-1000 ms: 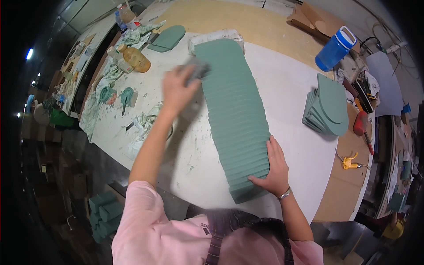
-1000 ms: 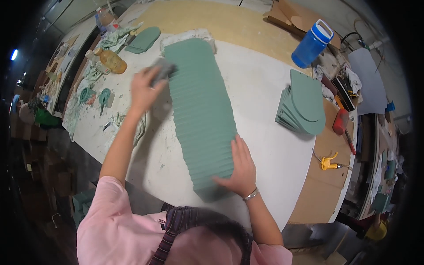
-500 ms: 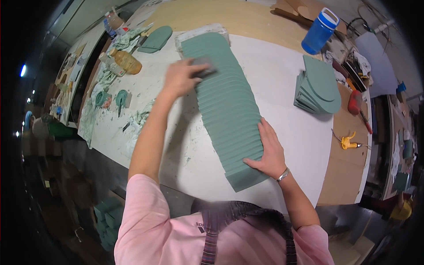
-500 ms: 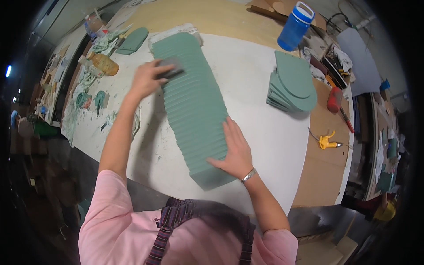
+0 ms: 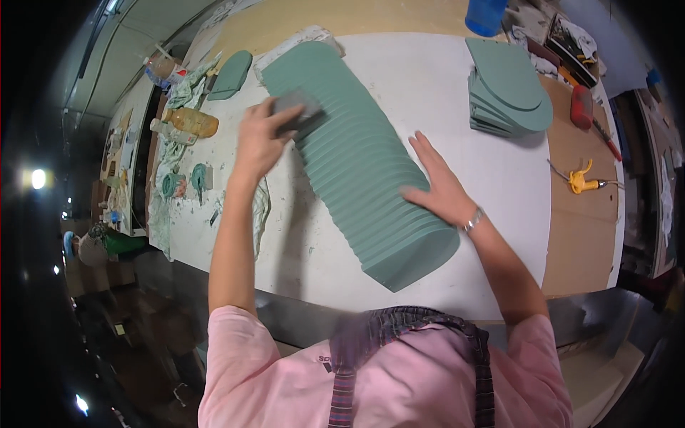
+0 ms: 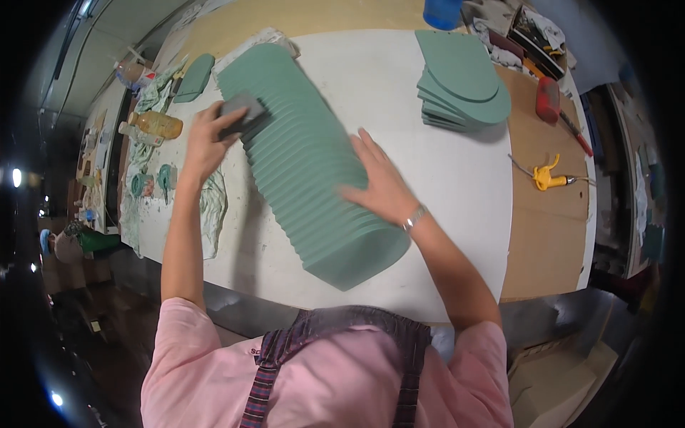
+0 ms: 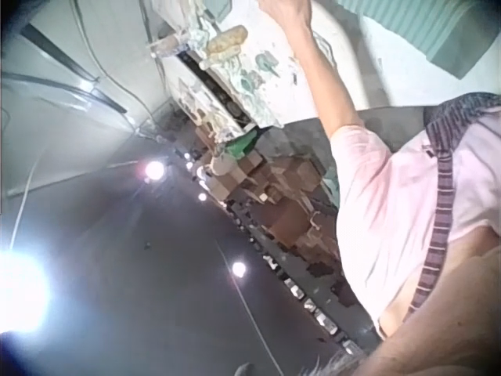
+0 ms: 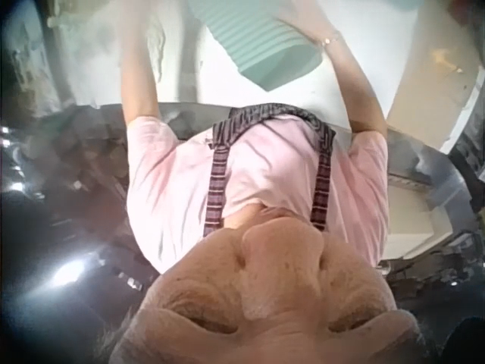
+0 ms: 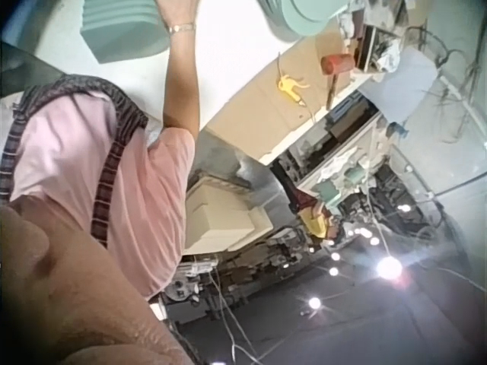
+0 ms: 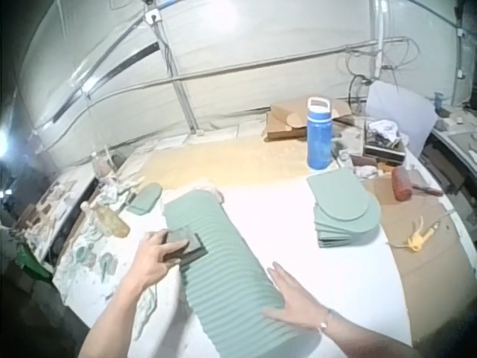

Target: The person cleans and sands a stack of green foam pads using a cloth and a sanding block. They wipe the edges of the stack with the cloth, remove excess material from the edges by hand, and then use the sanding block to smooth the surface of the stacked pads.

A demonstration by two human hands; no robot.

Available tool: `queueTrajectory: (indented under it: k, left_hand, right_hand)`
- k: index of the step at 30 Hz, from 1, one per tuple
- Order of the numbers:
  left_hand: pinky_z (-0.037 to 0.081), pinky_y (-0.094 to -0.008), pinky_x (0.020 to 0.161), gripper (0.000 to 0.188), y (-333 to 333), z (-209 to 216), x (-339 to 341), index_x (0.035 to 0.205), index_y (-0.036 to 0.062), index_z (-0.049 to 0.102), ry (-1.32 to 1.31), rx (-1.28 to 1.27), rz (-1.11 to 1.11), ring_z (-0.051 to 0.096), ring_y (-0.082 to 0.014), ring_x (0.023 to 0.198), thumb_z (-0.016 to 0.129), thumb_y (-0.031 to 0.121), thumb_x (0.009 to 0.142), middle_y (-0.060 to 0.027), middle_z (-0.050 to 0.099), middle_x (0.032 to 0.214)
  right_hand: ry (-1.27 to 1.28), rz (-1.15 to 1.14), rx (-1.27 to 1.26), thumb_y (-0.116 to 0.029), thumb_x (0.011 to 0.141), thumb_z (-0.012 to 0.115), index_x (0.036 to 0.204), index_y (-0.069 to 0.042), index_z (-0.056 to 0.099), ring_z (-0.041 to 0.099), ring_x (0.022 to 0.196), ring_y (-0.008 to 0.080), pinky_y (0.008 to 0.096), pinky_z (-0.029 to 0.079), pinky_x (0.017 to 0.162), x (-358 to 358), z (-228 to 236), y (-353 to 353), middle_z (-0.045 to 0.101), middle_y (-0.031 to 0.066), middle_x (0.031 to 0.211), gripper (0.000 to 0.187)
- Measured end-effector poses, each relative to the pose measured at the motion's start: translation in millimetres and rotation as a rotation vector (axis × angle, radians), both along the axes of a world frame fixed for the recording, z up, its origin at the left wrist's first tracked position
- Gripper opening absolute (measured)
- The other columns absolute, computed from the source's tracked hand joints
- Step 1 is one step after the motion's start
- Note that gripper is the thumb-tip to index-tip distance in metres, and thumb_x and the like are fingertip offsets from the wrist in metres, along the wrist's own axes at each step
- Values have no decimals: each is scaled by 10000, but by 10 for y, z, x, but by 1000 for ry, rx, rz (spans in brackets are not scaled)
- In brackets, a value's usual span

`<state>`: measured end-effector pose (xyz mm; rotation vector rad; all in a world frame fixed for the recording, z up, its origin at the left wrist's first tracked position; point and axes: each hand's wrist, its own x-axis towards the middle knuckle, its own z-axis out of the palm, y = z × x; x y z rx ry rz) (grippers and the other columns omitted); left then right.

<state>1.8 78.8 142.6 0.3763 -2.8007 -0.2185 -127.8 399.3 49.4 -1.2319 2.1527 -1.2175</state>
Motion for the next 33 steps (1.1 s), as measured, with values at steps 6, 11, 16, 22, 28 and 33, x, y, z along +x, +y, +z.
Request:
queueTrajectory:
  k: [6,11,16,22,28,33]
  left_hand:
    - [411,-423,1092,557,488,15,-324,1286,250,683,-196,159,-205,484,-360,1269,748,40,774,-167,504,1446]
    - [413,-432,1081,524,647,-16,-625,1287,237,682,-167,78,-228,479,-352,1281,739,76,792,-174,508,1439]
    - [392,-439,1083,567,666,67,-837,1281,300,686,-415,-105,-311,512,-345,1261,771,122,750,-142,541,1413]
    - [447,-446,1007,510,795,264,-1036,1201,285,734,-327,-270,-229,568,-345,1178,770,119,720,-134,614,1302]
    - [426,-441,1027,503,580,146,-1098,1205,317,723,-537,-65,-310,549,-308,1221,776,181,724,-105,619,1291]
    - [456,-438,1021,523,257,518,-677,1212,258,725,-418,-236,-91,566,-375,1162,790,116,712,-151,634,1281]
  right_hand:
    - [-118,93,135,-446,810,738,1549,68,151,185,1516,347,356,225,1214,22,-5,-333,180,273,1616,1074]
    - [-69,85,119,-456,801,745,1540,88,149,232,1500,352,353,243,1210,51,-80,-321,182,281,1611,1094]
    - [-109,79,138,-480,809,728,1524,103,180,279,1476,367,365,279,1197,61,-10,-283,190,283,1606,1073]
    - [-61,71,121,-578,789,709,1515,115,194,320,1443,407,392,344,1157,50,-84,-279,191,281,1606,1128]
    - [-207,94,87,-554,776,739,1551,41,185,223,1499,365,388,230,1217,-56,-207,230,197,263,1614,1123]
    - [-233,144,31,-478,724,815,1558,22,183,232,1493,378,384,233,1219,210,-147,834,210,258,1611,1159]
